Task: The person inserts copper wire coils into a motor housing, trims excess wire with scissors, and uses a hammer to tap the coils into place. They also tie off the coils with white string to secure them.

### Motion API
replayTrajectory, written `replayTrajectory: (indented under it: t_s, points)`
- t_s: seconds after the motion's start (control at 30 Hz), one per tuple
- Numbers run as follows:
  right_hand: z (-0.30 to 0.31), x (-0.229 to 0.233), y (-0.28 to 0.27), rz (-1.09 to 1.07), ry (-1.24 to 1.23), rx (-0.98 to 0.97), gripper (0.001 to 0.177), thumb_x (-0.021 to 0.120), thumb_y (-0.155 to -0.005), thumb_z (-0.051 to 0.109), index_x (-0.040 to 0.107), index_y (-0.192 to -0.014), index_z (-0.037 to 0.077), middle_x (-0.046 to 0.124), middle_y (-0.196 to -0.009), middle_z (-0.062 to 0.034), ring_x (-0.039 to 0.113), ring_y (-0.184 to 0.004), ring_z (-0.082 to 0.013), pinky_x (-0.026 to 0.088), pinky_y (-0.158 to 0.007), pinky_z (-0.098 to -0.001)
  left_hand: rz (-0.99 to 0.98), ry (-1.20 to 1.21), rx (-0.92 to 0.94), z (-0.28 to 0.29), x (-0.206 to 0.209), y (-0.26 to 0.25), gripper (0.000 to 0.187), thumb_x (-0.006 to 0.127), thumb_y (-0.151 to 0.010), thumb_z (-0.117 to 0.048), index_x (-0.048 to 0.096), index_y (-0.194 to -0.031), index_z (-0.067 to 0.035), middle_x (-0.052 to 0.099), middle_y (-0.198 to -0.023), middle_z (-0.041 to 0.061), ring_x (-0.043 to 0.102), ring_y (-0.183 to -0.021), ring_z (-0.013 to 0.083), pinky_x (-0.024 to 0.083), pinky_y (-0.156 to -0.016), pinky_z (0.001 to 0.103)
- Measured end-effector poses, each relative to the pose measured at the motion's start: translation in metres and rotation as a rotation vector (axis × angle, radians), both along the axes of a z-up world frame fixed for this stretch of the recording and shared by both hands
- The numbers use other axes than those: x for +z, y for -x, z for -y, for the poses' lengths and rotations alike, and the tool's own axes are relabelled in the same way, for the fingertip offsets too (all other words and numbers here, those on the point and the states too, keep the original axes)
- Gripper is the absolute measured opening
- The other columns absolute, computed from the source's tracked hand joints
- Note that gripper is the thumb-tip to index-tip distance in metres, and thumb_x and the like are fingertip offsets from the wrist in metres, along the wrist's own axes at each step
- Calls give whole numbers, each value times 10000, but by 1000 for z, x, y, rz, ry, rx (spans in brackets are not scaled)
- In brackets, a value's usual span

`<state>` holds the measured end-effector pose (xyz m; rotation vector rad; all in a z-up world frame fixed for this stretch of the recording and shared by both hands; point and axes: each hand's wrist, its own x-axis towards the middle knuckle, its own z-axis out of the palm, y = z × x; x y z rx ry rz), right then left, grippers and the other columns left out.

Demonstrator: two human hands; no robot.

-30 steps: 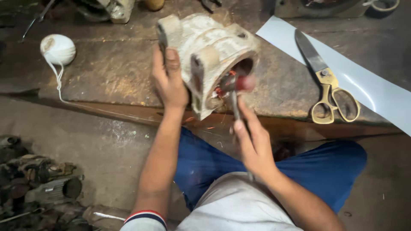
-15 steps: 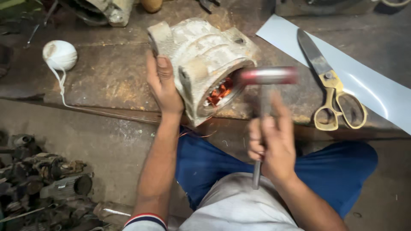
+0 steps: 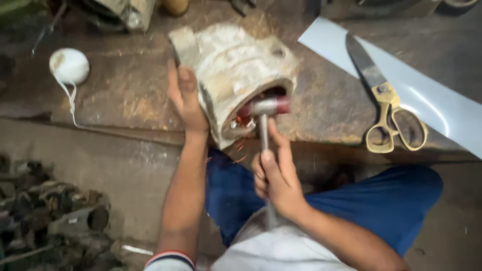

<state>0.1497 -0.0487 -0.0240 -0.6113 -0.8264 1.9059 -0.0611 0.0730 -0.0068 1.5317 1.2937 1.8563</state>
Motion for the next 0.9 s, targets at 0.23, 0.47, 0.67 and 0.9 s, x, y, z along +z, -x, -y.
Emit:
replayTrajectory:
  t_s: [0.23,0.47,0.67,0.9]
  points:
    - [11,-14,-5,5,-114,-353,573,400,-1121,292,151,-1637,290,476,-830,-36,401,-545,-62,384,-469,-211,24,90,108,4,-8,5,693,552,-1087,-490,548,-1331,158,501,-918,31,444,-881,136,394,-788,282]
    - [6,-31,-6,-49,-3,-294,616,430,-1094,275,153,-1644,263,478,-810,-13,391,-545,-54,361,-454,-209,24,28,58,-1,-15,13,732,562,-1097,-510,492,-1383,162,515,-948,-3,473,-932,109,435,-903,263]
    - [4,-38,1,373,-206,-152,614,427,-1090,277,221,-1665,218,528,-771,-33,478,-555,-93,450,-502,-234,71,-14,20,-8,-16,10,808,583,-1090,-490,366,-1503,169,526,-1014,0,487,-964,110,423,-907,270]
    - [11,-22,12,200,-179,-117,614,412,-1109,328,104,-1635,255,521,-821,-34,453,-556,-92,445,-502,-229,38,-3,48,0,-14,11,773,569,-1080,-529,476,-1396,171,536,-973,-1,481,-933,113,430,-858,264]
